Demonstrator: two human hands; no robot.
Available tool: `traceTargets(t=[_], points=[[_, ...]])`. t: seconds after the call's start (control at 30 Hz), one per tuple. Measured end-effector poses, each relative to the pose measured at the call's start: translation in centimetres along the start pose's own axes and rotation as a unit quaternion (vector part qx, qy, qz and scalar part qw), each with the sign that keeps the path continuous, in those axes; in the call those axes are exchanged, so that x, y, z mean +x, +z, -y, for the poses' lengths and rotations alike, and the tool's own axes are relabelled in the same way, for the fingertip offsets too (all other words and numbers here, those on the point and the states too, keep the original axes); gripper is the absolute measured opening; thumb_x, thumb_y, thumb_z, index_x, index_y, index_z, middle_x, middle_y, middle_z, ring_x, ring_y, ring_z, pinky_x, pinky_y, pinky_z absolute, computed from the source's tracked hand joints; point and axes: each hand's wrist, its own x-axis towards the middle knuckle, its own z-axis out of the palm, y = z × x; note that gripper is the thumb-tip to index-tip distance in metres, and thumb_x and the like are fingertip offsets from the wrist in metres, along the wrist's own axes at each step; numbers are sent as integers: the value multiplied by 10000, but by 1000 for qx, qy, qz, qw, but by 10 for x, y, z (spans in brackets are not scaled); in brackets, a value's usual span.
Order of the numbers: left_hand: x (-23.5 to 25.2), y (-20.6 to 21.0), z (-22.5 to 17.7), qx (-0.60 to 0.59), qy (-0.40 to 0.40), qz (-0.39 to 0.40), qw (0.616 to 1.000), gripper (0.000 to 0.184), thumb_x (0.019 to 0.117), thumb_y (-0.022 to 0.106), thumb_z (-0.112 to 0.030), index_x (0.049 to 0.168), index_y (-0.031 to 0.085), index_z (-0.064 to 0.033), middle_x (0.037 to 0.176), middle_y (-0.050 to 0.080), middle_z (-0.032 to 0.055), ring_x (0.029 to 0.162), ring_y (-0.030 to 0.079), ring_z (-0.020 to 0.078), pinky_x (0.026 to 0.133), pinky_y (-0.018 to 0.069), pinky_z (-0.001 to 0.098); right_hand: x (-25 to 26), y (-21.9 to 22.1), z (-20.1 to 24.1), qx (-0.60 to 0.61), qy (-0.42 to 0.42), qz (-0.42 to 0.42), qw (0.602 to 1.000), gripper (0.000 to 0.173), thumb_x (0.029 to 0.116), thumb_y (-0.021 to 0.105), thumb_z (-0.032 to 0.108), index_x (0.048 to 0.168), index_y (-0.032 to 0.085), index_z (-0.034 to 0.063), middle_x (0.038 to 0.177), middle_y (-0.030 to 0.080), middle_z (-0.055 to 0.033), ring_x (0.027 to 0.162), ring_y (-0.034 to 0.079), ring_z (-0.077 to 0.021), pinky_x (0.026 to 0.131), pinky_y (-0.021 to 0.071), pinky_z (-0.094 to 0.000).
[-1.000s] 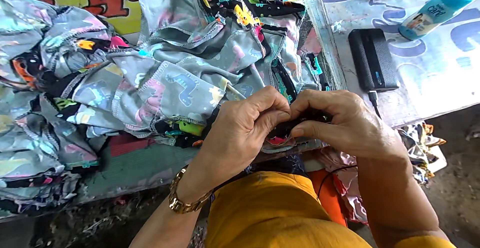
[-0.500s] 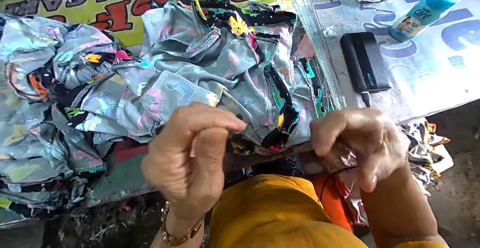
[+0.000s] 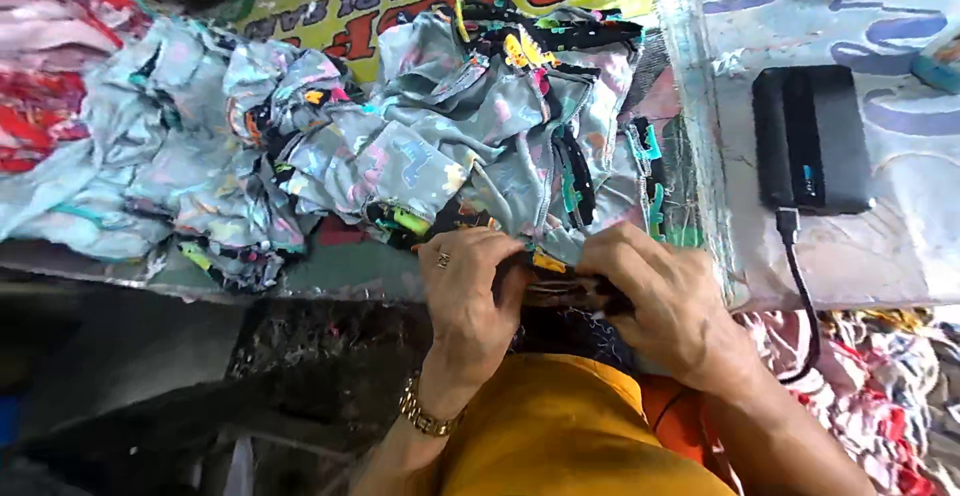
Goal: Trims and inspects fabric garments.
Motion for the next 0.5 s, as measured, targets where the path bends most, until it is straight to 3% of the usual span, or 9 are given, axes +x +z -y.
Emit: traceTargets(t=[0.13, 0.33, 0.5], points=[[-5, 2, -3, -11, -49, -33, 998, 71, 975, 624, -88, 1020, 677, -72, 1037, 691, 53, 1097, 630, 159, 1020, 474, 344, -14, -3, -9, -63, 9, 30, 998, 89, 958, 607, 102, 1015, 668, 70, 968, 718, -128, 728, 688, -238, 522, 500, -342], [-4, 0, -18, -182, -114, -63, 975, 113, 943, 620, 21, 1044, 661, -8, 1079, 710, 66, 1033, 676, 84, 862, 567, 222, -17, 0, -14, -84, 0, 37, 996, 135, 956, 600, 173, 987, 682, 70, 894, 723, -106, 739, 690, -235, 563, 511, -364], [-2, 1, 1, -151, -61, 16, 986, 157, 898, 628, 26, 1032, 698, -19, 1047, 724, 81, 1015, 683, 150, 927, 535, 365, -19, 8, -8, -159, 40, -23, 986, 129, 910, 614, 138, 961, 680, 40, 837, 698, -126, 693, 677, -264, 543, 499, -405]])
